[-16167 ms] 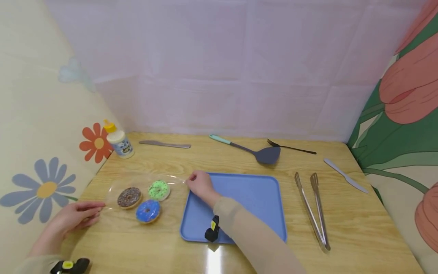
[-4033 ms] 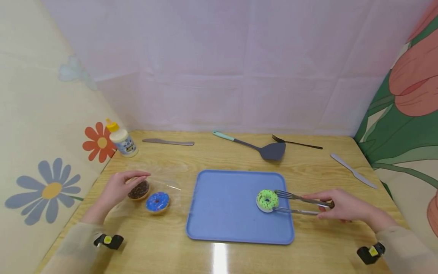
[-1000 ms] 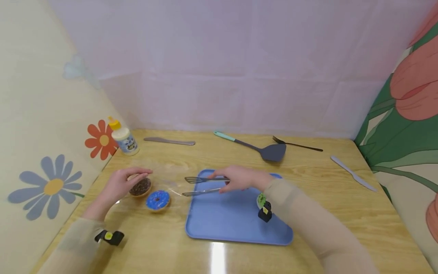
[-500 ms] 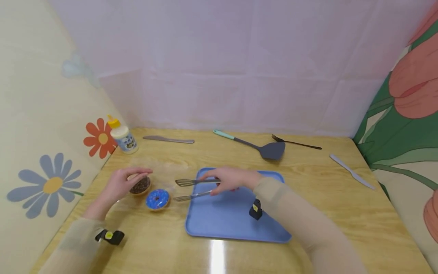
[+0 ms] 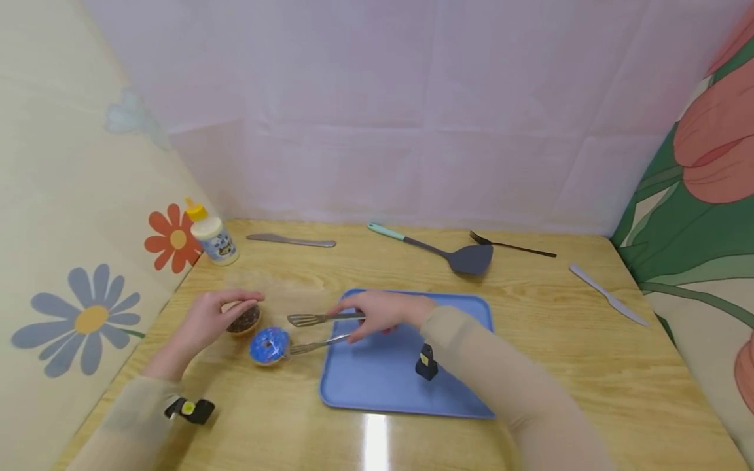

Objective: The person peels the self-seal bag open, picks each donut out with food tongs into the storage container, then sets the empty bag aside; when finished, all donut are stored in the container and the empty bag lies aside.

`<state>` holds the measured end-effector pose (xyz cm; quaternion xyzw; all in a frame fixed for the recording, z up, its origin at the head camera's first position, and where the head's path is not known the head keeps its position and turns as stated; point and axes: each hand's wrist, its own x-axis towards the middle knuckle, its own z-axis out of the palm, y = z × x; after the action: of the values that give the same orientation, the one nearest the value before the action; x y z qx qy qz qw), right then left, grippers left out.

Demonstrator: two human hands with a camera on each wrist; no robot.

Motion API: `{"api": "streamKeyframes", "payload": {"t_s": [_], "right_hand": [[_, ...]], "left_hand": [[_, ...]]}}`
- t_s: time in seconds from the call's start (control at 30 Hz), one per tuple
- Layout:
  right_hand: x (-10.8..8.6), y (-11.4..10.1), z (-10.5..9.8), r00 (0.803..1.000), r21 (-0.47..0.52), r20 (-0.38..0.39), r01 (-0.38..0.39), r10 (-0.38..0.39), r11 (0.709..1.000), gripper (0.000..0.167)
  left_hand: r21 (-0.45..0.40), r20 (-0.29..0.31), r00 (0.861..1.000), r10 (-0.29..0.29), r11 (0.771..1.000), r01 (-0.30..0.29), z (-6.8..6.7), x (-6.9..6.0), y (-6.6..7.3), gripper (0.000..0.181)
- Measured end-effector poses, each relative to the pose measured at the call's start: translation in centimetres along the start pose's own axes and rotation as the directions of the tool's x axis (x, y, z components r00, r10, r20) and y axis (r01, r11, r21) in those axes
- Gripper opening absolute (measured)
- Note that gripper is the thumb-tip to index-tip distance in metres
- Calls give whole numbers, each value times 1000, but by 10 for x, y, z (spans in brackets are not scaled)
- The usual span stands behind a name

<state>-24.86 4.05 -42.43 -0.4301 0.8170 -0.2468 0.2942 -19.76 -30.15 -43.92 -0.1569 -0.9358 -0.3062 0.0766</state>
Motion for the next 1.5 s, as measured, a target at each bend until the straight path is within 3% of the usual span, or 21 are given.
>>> {"api": "streamKeyframes", "payload": {"t_s": [0.2, 0.53, 0.97, 1.5], "right_hand": [[0, 2, 3, 999, 25, 42, -8, 7, 1000, 63], [9, 3, 9, 999, 53, 38, 18, -20, 998, 63], [10, 1, 7, 992, -42, 20, 127, -127, 991, 52], [20, -9, 5, 995, -14, 44, 91, -91, 996, 68]], "left_hand": [[-21, 44, 999, -20, 1000, 21, 3, -3, 1, 18], [-30, 52, 997, -49, 998, 50, 2, -2, 1, 19], [-20, 49, 997, -66, 998, 68, 0, -3, 2, 19], [-21, 39, 998, -50, 999, 50, -3, -2, 2, 20]]}}
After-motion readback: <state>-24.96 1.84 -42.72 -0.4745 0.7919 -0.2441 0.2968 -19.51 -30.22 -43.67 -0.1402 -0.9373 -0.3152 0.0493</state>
